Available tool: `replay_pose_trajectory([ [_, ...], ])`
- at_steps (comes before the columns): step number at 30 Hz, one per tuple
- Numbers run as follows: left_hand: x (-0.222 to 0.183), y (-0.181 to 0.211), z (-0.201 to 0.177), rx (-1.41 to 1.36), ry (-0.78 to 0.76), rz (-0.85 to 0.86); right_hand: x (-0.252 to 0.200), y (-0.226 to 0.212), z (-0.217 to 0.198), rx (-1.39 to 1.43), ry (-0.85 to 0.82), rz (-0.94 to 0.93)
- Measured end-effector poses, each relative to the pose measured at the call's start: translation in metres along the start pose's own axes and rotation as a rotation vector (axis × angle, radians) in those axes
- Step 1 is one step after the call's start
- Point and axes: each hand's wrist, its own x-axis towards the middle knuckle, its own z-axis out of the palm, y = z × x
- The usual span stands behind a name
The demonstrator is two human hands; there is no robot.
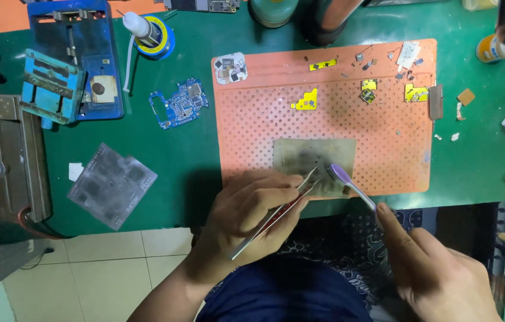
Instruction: Repairing a mobile phone component by heating, cleaning, and inspecting it using specialized tools like a heat gun, tweezers, and a brush.
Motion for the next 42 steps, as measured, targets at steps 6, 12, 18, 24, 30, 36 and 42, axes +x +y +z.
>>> replay_pose_trajectory([
  [6, 0.0048, -0.0002, -0.0001, -0.012, -0.004, 0.003, -0.0013, 0.0062, 0.0063, -0.072, -0.015, -0.022],
  [12, 0.0037, -0.0009, 0.0000, -0.011, 0.005, 0.003, -0.0030, 0.0089, 0.0078, -0.119, -0.070, -0.004],
  [18, 0.0031, -0.0007, 0.0002, 0.002, 0.021, 0.005, -0.0026, 0.0060, 0.0061, -0.086, -0.049, -0.004],
  [24, 0.0020, -0.0013, 0.0010, 0.015, 0.025, -0.003, -0.0030, 0.0064, 0.0068, -0.082, -0.058, 0.010],
  [30, 0.0015, -0.0021, 0.0013, 0.014, 0.031, 0.006, -0.0023, 0.0065, 0.0078, -0.064, -0.020, -0.013],
  [36, 0.0004, -0.0026, 0.0022, 0.028, 0.026, 0.008, -0.0035, 0.0065, 0.0077, -0.098, -0.057, 0.018],
  [42, 0.0000, -0.0034, 0.0027, 0.002, 0.040, 0.019, -0.0057, 0.0080, 0.0096, -0.164, -0.122, 0.053],
])
